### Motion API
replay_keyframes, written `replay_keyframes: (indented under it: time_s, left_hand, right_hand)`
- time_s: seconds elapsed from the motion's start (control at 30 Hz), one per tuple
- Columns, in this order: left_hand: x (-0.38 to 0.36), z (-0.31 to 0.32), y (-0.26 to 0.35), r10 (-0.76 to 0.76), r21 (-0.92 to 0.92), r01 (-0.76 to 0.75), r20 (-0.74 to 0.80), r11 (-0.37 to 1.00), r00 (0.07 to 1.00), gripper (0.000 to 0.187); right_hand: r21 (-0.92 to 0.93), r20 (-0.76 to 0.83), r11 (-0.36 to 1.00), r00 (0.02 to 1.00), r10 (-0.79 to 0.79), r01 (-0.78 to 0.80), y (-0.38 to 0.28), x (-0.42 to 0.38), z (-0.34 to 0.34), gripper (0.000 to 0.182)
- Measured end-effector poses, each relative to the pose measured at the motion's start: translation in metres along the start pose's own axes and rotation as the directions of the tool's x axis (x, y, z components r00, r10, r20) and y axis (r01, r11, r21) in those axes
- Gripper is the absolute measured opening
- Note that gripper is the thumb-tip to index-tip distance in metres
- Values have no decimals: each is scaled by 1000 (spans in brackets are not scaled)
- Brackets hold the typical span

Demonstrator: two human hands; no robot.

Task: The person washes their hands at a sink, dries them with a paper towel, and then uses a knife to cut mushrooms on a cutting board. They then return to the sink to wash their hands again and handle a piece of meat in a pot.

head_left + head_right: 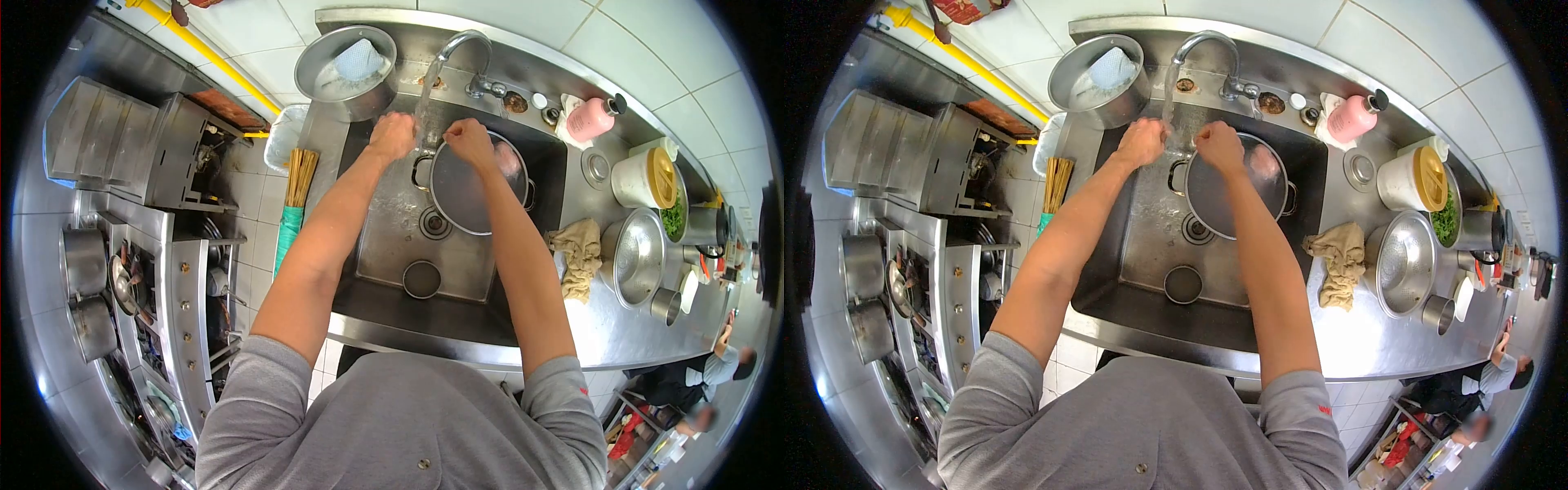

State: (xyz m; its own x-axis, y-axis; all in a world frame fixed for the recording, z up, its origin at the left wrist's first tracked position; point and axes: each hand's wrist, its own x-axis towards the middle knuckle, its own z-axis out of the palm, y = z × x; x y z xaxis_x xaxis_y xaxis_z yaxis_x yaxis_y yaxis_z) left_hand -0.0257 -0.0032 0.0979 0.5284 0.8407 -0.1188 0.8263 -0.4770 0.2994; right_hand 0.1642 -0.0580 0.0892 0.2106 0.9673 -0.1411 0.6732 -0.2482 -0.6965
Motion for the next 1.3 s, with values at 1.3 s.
replay_keyframes:
  time_s: [1.3]
  left_hand:
    - [-27, 29, 2, -121, 221, 83, 163, 972, 979, 86]
  right_hand:
    - [821, 395, 373, 902, 176, -432, -54, -46, 85, 55]
